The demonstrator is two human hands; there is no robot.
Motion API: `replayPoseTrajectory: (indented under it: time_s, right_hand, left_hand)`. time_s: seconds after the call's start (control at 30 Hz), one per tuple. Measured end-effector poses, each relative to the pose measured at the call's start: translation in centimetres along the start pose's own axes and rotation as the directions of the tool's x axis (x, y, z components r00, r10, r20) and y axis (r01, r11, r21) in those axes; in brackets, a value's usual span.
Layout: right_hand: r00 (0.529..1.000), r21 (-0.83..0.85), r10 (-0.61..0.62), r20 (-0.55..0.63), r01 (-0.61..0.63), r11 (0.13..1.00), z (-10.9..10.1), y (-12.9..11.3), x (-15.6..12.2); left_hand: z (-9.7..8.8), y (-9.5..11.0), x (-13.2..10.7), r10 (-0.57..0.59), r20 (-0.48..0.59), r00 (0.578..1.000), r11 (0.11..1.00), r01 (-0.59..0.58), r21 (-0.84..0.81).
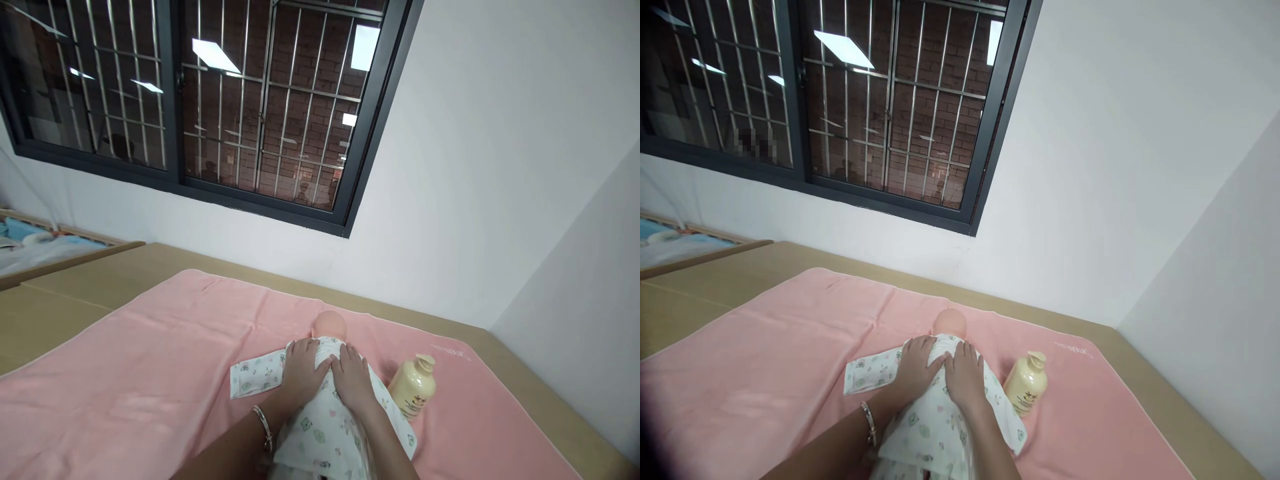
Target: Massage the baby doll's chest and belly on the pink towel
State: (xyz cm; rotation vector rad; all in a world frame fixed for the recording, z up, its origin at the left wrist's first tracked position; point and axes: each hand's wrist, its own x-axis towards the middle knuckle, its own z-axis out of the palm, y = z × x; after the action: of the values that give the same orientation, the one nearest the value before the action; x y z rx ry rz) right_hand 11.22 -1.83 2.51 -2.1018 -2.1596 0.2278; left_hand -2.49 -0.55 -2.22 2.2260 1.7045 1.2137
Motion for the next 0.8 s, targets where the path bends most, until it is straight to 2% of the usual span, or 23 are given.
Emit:
replayPoseTrajectory:
  time_s: [0.4, 0.57, 0.67, 0.73, 0.8]
  right_hand:
    - [0.999, 0.001, 0.006, 0.052, -0.006, 1.0, -0.2, -0.2, -0.1]
    - [0.996, 0.069, -0.025, 0.081, 0.019, 0.997, -1.0, -0.4, -1.2]
    - [0.998, 0.112, -0.066, -0.01, 0.067, 0.991, -1.6, -0.9, -1.7]
    - [0.987, 0.095, -0.076, -0.141, 0.09, 0.991, -1.6, -1.3, -1.8]
    - [0.974, 0.063, -0.113, -0.196, 0.127, 0.99, -1.2, -1.9, -1.8]
  left_hand:
    - [-0.2, 0.1, 0.0, -0.036, 0.052, 0.998, 0.999, 0.036, 0.004]
    - [-0.2, -0.1, 0.3, -0.075, 0.102, 0.992, 0.993, 0.084, -0.08]
    - [-0.3, -0.4, 0.7, -0.159, 0.107, 0.982, 0.96, 0.179, -0.214]
    - [-0.4, -0.6, 1.1, -0.244, 0.091, 0.966, 0.899, 0.26, -0.352]
    - [-0.7, -0.7, 1.5, -0.315, 0.063, 0.947, 0.821, 0.305, -0.483]
